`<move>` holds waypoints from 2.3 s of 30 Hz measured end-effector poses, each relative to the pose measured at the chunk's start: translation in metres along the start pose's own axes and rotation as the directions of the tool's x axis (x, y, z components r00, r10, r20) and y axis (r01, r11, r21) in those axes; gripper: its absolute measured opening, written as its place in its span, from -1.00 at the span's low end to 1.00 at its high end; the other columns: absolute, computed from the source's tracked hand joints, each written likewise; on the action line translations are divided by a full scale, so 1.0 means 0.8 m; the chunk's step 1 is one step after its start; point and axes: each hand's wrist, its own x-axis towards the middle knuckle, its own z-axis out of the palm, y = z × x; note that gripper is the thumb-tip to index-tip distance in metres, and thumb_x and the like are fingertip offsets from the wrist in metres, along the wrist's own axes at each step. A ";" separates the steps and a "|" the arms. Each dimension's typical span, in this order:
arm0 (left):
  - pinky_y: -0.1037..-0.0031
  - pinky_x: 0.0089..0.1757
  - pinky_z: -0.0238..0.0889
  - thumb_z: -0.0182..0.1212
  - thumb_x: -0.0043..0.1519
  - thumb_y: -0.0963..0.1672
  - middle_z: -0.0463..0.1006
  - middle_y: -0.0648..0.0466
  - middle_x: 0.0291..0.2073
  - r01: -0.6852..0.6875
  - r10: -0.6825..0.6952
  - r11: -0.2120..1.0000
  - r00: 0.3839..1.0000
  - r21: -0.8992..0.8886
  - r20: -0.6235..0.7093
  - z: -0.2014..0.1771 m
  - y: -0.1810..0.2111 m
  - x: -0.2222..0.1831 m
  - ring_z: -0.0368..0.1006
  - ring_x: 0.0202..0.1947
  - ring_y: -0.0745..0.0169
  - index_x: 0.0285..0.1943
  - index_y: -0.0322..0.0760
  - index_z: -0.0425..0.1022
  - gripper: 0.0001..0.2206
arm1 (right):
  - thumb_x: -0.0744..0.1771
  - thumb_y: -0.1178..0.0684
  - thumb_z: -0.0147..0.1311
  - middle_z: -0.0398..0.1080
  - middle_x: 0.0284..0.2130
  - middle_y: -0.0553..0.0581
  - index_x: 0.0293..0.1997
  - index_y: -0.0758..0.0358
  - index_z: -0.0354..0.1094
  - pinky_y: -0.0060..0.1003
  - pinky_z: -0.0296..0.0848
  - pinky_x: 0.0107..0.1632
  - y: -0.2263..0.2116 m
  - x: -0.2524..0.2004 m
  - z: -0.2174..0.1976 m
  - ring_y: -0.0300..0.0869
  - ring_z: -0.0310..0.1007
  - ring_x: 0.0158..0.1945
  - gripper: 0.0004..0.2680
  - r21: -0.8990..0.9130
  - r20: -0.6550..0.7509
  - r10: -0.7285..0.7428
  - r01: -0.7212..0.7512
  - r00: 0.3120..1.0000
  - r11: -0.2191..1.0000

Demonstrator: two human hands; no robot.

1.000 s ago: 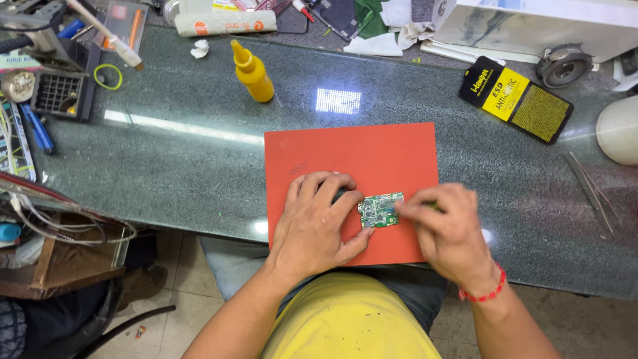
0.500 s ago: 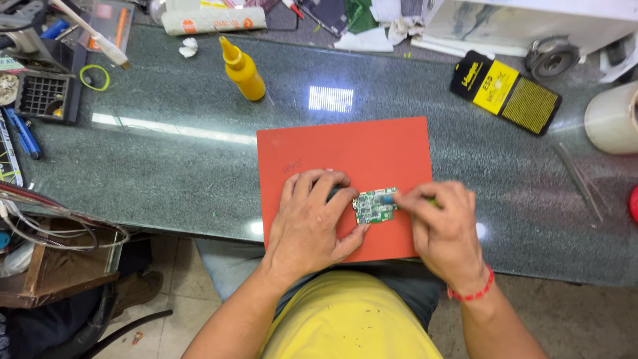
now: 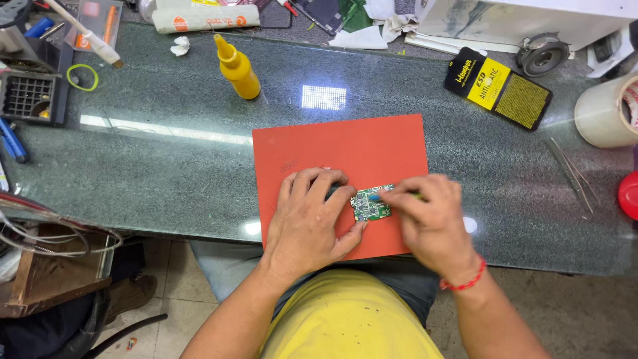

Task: The person cleans a small green circuit board using a blue-bristled brush. They scrub various surface components while holding the board steady on a red silicone mat.

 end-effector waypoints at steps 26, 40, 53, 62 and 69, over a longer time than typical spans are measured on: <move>0.04 0.13 0.11 0.41 0.01 0.00 0.46 0.00 0.03 0.004 -0.003 1.000 1.000 0.016 -0.011 0.005 0.001 0.002 0.31 0.14 -0.06 -0.02 -0.27 0.56 -0.58 | 0.20 0.29 0.15 0.47 -0.28 0.02 -0.21 0.09 0.56 -0.13 0.26 0.01 0.025 0.014 -0.014 -0.09 0.41 -0.11 -0.79 0.111 0.066 -0.180 0.172 0.981 0.979; 0.08 0.18 0.12 0.42 0.06 -0.01 0.46 0.03 0.07 -0.007 0.007 1.000 1.000 0.017 -0.017 0.002 0.003 -0.003 0.32 0.17 -0.03 0.02 -0.24 0.55 -0.60 | 0.19 0.29 0.14 0.47 -0.24 -0.03 -0.23 0.05 0.56 -0.13 0.22 0.03 0.042 0.009 -0.021 -0.07 0.38 -0.08 -0.79 0.103 0.091 -0.131 0.122 0.987 0.987; 0.08 0.13 0.11 0.43 0.05 0.05 0.47 0.01 0.06 0.014 -0.014 0.999 1.000 0.042 0.010 0.000 0.004 -0.002 0.31 0.14 -0.06 0.04 -0.21 0.58 -0.55 | 0.22 0.33 0.10 0.46 -0.24 -0.02 -0.15 0.05 0.59 -0.16 0.24 0.05 0.017 0.011 -0.006 -0.09 0.39 -0.06 -0.74 0.139 0.045 -0.051 0.045 0.998 0.989; 0.05 0.14 0.08 0.43 0.05 0.04 0.47 0.00 0.05 0.006 -0.006 0.999 1.000 0.048 0.006 0.000 0.004 -0.001 0.31 0.13 -0.06 0.03 -0.25 0.57 -0.56 | 0.25 0.27 0.16 0.47 -0.21 -0.04 -0.13 0.03 0.58 -0.14 0.23 0.00 0.014 0.017 -0.004 -0.07 0.37 -0.07 -0.79 0.032 -0.036 0.057 -0.055 0.998 0.998; 0.06 0.15 0.10 0.43 0.05 0.03 0.48 0.01 0.06 -0.009 0.009 0.999 1.000 0.035 -0.005 0.002 -0.001 -0.002 0.31 0.15 -0.05 0.02 -0.23 0.57 -0.58 | 0.19 0.29 0.12 0.46 -0.23 -0.02 -0.17 0.00 0.58 -0.13 0.26 0.01 0.022 0.016 -0.009 -0.06 0.40 -0.09 -0.74 0.107 0.054 -0.128 0.121 0.990 0.987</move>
